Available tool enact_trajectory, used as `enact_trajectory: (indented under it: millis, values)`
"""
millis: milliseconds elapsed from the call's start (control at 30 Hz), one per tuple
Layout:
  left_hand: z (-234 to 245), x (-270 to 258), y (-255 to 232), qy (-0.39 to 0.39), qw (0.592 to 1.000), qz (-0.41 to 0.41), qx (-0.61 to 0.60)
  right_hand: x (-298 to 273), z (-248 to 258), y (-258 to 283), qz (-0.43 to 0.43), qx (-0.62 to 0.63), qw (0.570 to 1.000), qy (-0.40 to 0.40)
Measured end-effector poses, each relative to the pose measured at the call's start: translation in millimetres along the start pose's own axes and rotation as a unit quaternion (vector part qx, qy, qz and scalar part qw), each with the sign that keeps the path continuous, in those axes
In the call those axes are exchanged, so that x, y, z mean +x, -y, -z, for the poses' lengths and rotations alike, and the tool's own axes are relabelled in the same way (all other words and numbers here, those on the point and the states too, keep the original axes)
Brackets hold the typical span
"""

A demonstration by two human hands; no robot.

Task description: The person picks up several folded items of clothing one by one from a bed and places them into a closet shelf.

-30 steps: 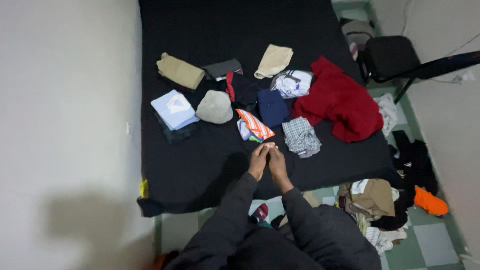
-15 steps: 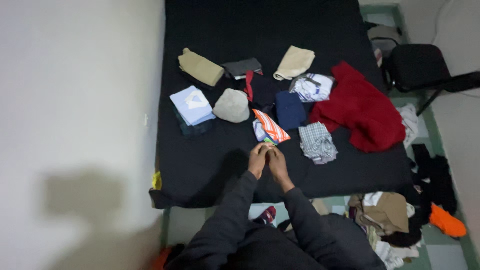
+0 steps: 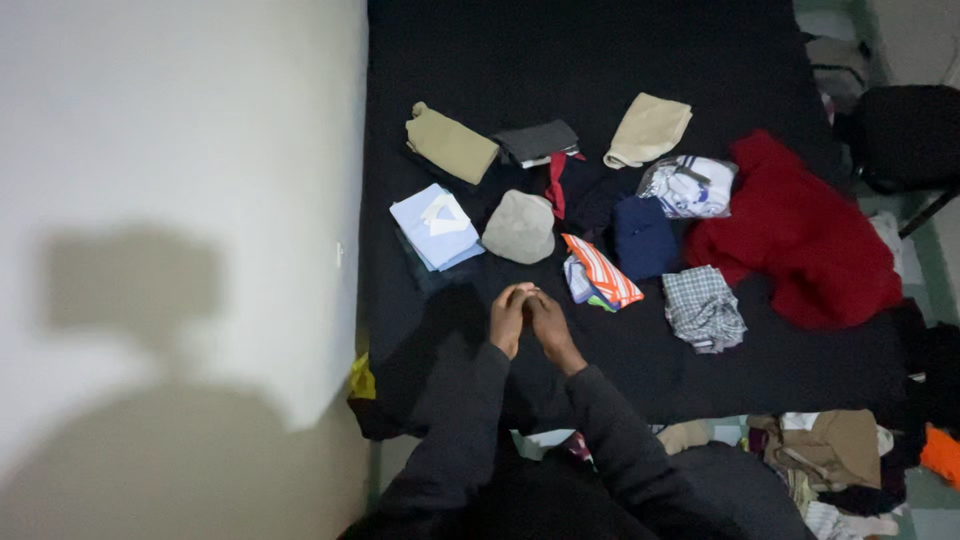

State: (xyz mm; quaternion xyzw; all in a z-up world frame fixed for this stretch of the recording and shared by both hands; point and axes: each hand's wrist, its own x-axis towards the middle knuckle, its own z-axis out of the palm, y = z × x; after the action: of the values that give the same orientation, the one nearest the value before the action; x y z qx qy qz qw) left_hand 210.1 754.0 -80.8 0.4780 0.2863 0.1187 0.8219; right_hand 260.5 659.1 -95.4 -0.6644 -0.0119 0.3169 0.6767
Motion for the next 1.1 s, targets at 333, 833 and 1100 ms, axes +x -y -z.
enact_trajectory:
  millis: [333, 833, 1100]
  values:
    - [75, 30, -11, -0.035, 0.996, 0.054, -0.064, 48, -52, -4, -0.112, 0.038, 0.990, 0.077]
    - [177, 159, 29, -0.271, 0.959, 0.086, -0.018, 73, -112, -17, -0.179, -0.056, 0.976, 0.114]
    - [190, 206, 27, -0.314, 0.901, -0.001, 0.299, 81, -52, -85, -0.207, 0.011, 0.975, 0.073]
